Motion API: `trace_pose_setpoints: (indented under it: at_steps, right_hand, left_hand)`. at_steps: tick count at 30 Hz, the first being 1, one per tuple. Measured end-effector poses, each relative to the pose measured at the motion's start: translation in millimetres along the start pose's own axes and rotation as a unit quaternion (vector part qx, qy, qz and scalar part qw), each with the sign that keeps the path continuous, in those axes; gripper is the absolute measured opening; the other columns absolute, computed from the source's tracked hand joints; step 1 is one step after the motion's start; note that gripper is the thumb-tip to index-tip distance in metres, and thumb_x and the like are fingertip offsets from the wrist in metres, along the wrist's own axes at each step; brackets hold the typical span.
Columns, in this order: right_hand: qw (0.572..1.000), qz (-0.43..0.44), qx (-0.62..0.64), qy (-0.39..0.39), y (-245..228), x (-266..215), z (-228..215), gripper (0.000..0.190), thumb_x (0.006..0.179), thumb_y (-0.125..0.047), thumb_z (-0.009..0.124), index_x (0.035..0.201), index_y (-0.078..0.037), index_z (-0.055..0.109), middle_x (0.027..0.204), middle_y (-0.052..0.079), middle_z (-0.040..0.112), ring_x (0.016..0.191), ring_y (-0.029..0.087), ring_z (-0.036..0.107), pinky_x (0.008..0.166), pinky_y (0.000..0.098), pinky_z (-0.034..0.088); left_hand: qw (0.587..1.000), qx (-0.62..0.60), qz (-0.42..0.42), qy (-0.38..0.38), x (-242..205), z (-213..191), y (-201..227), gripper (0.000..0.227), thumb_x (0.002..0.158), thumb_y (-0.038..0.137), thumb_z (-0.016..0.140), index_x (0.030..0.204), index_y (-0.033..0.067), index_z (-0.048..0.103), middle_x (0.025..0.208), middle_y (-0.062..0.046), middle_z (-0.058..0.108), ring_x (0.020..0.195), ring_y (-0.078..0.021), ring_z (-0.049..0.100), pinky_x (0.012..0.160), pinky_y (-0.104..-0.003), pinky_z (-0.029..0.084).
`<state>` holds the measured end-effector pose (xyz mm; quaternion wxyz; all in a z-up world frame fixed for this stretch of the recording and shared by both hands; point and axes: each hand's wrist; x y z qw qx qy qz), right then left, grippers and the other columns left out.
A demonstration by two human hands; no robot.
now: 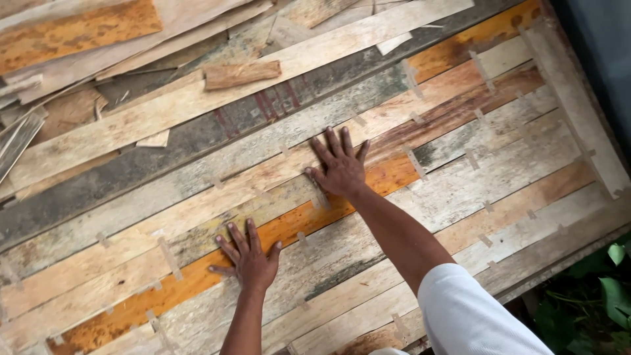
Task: Applying wood filler to gaps between wooden planks on a large surface using a small tool and fingers.
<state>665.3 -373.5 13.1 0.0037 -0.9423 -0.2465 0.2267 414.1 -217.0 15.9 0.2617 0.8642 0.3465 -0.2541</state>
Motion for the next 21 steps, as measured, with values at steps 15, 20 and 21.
trace_pose_setpoints:
  at_steps: [15, 20, 21]
  right_hand:
    - [0.993, 0.014, 0.087, 0.073, 72.6, -36.8, 6.2, 0.075, 0.102, -0.064, 0.026, 0.165, -0.031, 0.002, 0.171, 0.009, -0.011, 0.155, 0.037, -0.016, 0.117, 0.0655, -0.017]
    - [0.983, 0.161, 0.086, 0.015, 112.0, -72.7, 5.3, 0.091, 0.086, -0.083, 0.01, 0.164, -0.038, -0.005, 0.171, 0.005, -0.021, 0.155, 0.033, -0.021, 0.115, 0.0708, -0.015]
    - [0.98, 0.165, 0.109, -0.011, 116.5, -78.4, 1.9, 0.1, 0.078, -0.088, 0.006, 0.164, -0.039, -0.005, 0.171, 0.004, -0.02, 0.156, 0.032, -0.022, 0.115, 0.0762, -0.012]
  left_hand:
    - [0.986, 0.089, 0.079, 0.119, 17.5, 65.7, -18.4, 0.117, 0.074, 0.097, 0.026, 0.165, 0.0301, -0.005, 0.171, -0.011, -0.019, 0.154, -0.039, -0.024, 0.098, -0.084, -0.018]
    - [0.987, 0.136, 0.076, 0.034, -7.5, 73.6, 20.1, 0.121, 0.076, 0.092, 0.047, 0.164, 0.0354, -0.013, 0.172, -0.008, -0.022, 0.154, -0.0429, -0.026, 0.098, -0.087, -0.015]
    - [0.987, 0.14, 0.069, 0.025, -6.4, 80.0, 22.7, 0.122, 0.075, 0.093, 0.049, 0.164, 0.0383, -0.013, 0.172, -0.006, -0.026, 0.153, -0.0442, -0.033, 0.097, -0.087, -0.017]
Point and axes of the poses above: each hand's wrist, its own x-axis towards the middle knuckle, its own z-axis out of the palm, y = z × x
